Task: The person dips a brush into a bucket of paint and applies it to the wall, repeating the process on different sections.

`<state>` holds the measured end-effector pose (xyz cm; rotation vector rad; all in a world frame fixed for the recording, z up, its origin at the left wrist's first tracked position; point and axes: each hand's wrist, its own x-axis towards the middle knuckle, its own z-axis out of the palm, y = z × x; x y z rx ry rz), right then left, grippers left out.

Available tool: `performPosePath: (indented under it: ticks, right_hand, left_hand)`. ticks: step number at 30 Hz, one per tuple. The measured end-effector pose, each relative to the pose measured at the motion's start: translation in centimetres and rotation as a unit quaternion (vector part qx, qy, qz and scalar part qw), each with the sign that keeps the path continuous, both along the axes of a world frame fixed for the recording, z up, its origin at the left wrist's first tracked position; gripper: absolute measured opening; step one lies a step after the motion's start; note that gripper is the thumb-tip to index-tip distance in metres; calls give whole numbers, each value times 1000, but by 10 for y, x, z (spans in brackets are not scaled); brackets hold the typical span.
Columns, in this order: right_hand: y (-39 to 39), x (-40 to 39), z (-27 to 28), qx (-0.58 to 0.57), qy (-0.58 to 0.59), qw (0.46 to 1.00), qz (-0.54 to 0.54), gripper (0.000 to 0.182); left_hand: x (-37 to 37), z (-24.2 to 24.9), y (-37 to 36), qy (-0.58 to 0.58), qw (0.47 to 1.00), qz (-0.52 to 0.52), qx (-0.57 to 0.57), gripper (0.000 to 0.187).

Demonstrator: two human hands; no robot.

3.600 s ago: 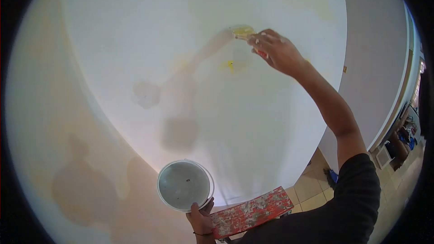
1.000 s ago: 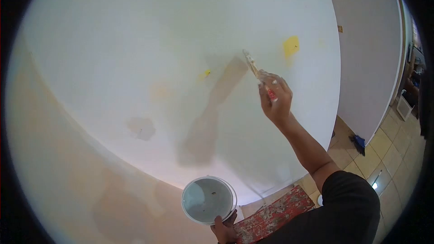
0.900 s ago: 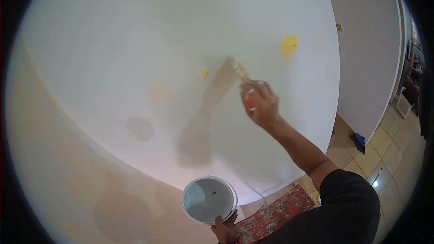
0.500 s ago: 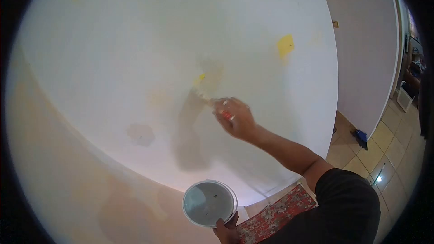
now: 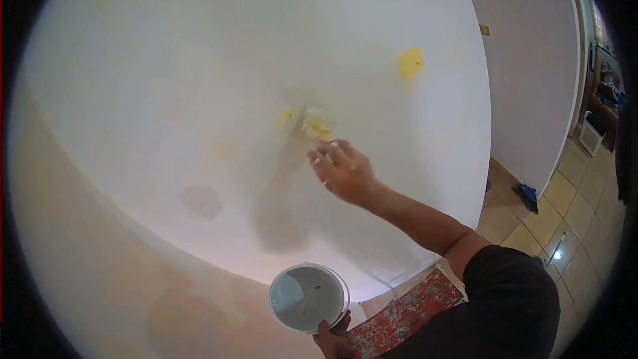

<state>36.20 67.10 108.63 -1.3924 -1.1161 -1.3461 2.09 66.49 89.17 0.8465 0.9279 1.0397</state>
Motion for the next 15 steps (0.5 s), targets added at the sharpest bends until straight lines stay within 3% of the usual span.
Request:
performPosePath:
  ticks: [2,4,7,8,12,15]
  right_hand:
    - [17,-21,0,-46,-32,993,100,26]
    - [16,-33,2,-54,-28,990,128,24]
    - [11,-26,0,-26,81,962,261,14]
    - [8,-12,-2,-24,79,962,260,14]
    - [-31,37,0,181,207,918,288,11]
    - [-57,63,2,222,150,946,180,8]
  left_hand:
    - [-4,-5,2,-30,999,-26,-12,48]
    - [-3,-5,-1,-22,1000,-14,6,48]
    - [-3,-8,-1,-24,1000,0,20,48]
    - [-4,-9,0,-31,999,0,14,47]
    - [-1,-5,0,-51,998,-16,16,46]
    - [0,-4,-2,-34,999,-25,25,45]
